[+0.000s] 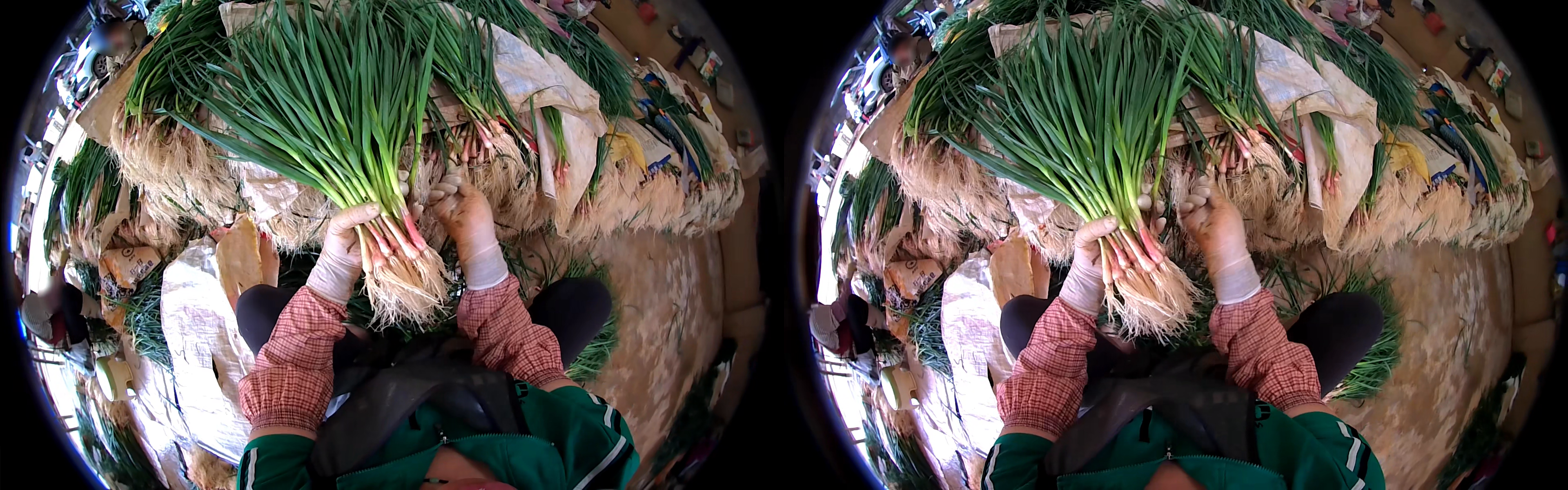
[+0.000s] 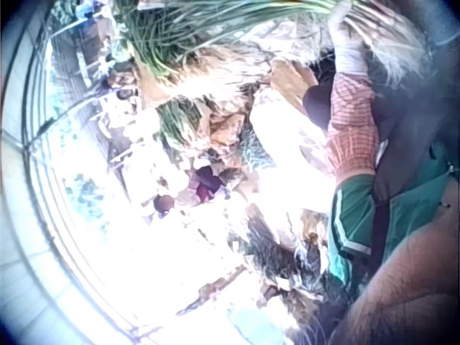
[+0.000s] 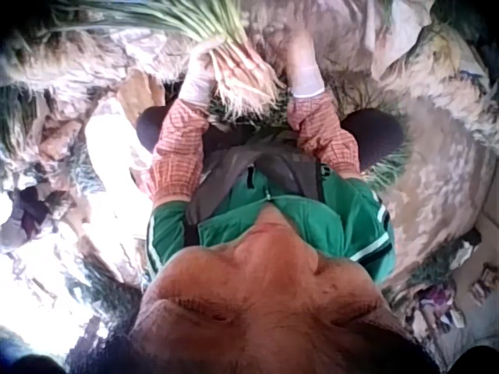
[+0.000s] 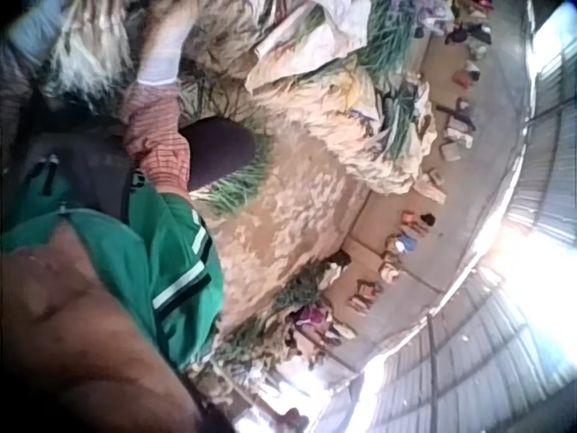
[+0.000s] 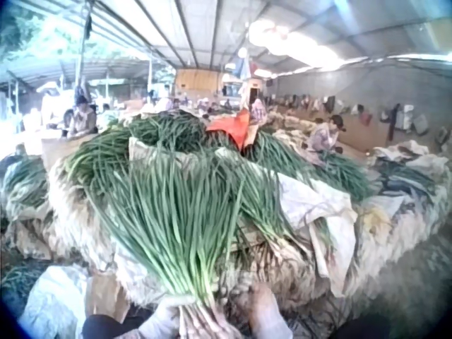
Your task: The person sorts through green onions by hand, peeling away outer layers and placing them into piles.
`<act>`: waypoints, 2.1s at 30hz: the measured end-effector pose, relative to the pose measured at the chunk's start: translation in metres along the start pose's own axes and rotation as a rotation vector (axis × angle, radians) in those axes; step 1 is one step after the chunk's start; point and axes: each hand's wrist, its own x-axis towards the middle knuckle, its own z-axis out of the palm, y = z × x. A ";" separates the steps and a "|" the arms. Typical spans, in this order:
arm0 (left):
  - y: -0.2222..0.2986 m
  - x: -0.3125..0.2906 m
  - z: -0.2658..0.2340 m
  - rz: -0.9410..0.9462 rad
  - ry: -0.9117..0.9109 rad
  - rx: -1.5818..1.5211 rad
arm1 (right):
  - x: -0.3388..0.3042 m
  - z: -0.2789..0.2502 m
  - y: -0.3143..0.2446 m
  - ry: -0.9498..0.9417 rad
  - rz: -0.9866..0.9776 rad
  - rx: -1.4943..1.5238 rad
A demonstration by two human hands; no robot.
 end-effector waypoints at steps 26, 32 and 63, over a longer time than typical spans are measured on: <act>0.004 -0.001 -0.032 -0.162 0.109 0.196 | 0.022 -0.002 -0.022 -0.174 0.030 -2.266; 0.004 -0.007 -0.030 -0.135 0.120 0.218 | 0.005 0.025 -0.093 -0.134 -0.151 -2.099; 0.014 -0.008 -0.007 0.059 0.004 0.098 | -0.009 0.059 -0.009 -0.232 -0.007 -1.080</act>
